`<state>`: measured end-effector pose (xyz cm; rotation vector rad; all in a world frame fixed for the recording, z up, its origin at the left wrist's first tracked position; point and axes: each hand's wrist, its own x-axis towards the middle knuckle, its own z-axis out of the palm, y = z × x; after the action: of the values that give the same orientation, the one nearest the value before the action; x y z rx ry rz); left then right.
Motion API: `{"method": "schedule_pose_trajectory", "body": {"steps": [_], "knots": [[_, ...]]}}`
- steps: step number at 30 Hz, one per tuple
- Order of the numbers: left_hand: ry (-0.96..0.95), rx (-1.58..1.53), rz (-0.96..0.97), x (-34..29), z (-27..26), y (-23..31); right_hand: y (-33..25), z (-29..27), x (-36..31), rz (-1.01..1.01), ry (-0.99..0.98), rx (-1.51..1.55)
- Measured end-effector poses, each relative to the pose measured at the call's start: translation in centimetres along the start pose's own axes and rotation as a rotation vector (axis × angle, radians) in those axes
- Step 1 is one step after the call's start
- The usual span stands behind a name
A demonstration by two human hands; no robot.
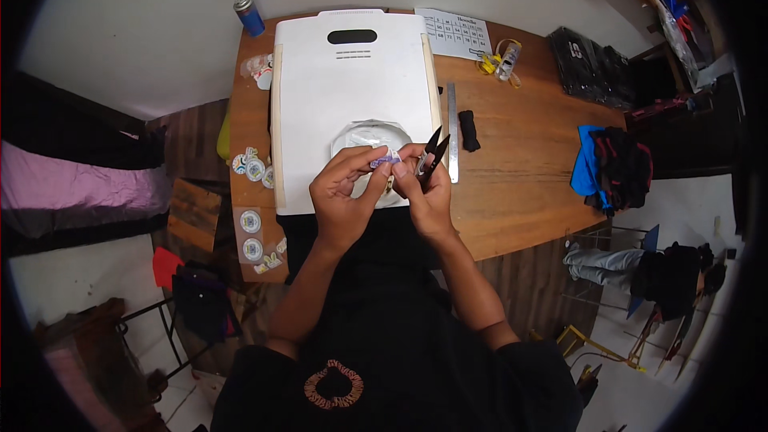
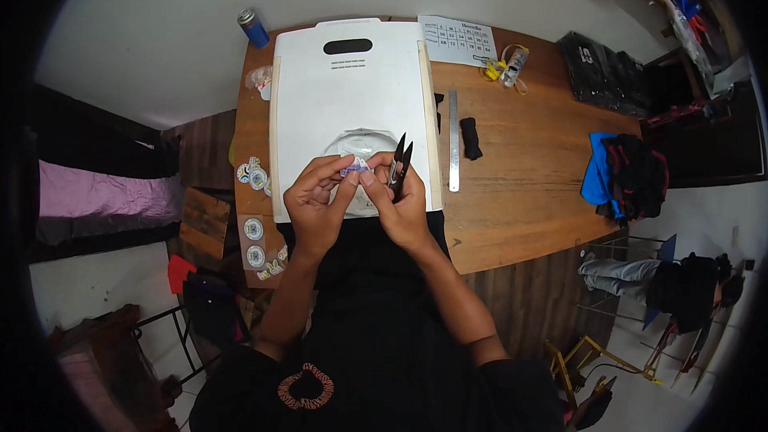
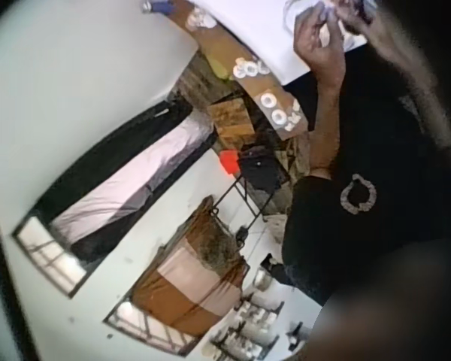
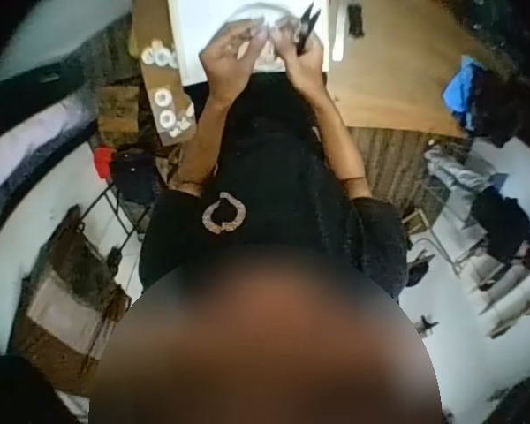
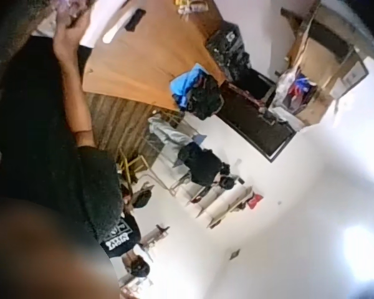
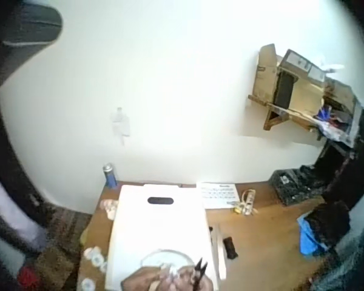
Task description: Weeding excess vinyl from a small decal using a metal pick tool on a workbench.
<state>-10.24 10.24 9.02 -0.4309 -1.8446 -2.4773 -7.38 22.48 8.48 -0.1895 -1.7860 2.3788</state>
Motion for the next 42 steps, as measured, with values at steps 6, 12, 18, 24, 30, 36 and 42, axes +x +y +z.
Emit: {"method": "schedule_pose_trajectory", "body": {"steps": [6, 12, 18, 24, 30, 36, 42], "knots": [[0.04, -0.061, 0.019, -1.3, -0.1, 1.1, -1.1, 1.2, -1.6, -0.044, 0.039, 0.002], [0.068, -0.14, 0.009, -2.3, -0.9, 2.3, -1.7, 3.0, -2.8, -0.096, 0.072, 0.015], [0.062, -0.12, 0.11, -2.9, -2.2, 3.2, -0.3, 4.0, -4.9, -0.136, 0.108, -0.098], [-0.065, -0.092, 0.061, -4.6, -5.0, 2.7, 0.8, 5.7, -6.7, -0.077, 0.121, -0.037], [-0.071, -0.124, -0.013, -6.4, -6.9, 3.4, 0.8, 7.2, -8.0, -0.113, 0.144, -0.068], [-0.117, -0.082, -0.067, -7.3, -7.6, 2.5, 2.5, 7.0, -9.7, -0.097, 0.21, -0.064], [-0.146, -0.135, -0.07, -7.9, -6.7, 2.0, 1.7, 6.3, -9.8, -0.107, 0.221, -0.1]]}}
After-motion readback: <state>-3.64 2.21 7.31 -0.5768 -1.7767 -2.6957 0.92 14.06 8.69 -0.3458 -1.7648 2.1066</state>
